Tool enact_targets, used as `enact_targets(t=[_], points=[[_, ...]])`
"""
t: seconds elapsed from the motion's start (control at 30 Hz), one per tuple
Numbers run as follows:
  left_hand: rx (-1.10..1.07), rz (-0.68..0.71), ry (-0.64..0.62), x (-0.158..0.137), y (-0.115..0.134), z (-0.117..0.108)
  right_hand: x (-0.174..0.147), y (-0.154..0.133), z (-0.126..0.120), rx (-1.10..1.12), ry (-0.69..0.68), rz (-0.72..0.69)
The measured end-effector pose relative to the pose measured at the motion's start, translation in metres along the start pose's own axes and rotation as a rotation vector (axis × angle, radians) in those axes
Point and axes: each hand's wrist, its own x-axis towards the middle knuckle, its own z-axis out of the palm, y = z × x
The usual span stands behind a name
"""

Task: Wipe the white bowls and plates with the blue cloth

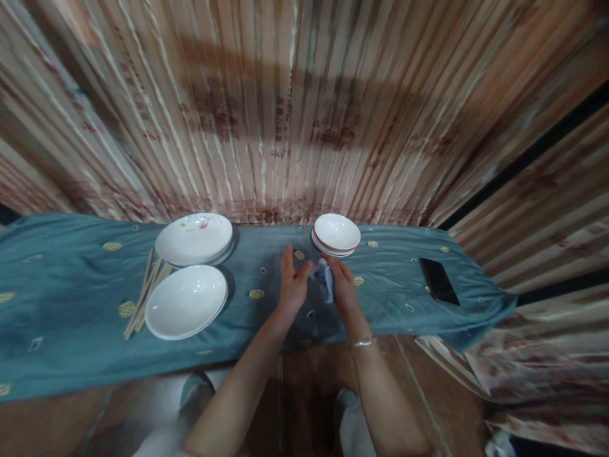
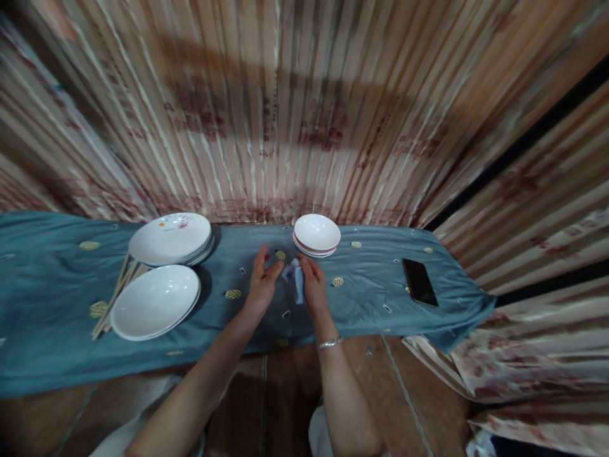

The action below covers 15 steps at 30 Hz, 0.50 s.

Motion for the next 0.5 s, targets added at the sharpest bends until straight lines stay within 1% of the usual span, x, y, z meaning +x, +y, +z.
enact_targets(t=[0.03, 0.1, 0.17, 0.27, 0.3, 0.4, 0.43, 0.5], points=[[-0.024, -0.02, 0.024, -0.007, 0.005, -0.011, -0.006, 0.002, 0.008, -0.017, -0.055, 0.007], [-0.023, 0.01, 0.103, -0.018, 0.015, -0.037, -0.019, 0.009, 0.027, -0.045, -0.166, 0.003], [0.017, 0.078, 0.172, -0.024, 0.025, -0.068, -0.031, 0.017, 0.046, -0.068, -0.265, -0.005], [0.154, 0.2, 0.297, -0.031, 0.035, -0.118, -0.049, 0.028, 0.072, -0.084, -0.407, 0.017], [0.204, 0.23, 0.359, -0.034, 0.036, -0.135, -0.055, 0.032, 0.08, -0.086, -0.461, 0.034], [0.396, 0.315, 0.467, -0.044, 0.033, -0.18, -0.069, 0.038, 0.097, -0.104, -0.643, 0.104], [0.445, 0.321, 0.49, -0.047, 0.03, -0.192, -0.073, 0.039, 0.101, -0.114, -0.707, 0.131], [0.476, 0.283, 0.519, -0.051, 0.024, -0.211, -0.079, 0.041, 0.108, -0.129, -0.804, 0.18]])
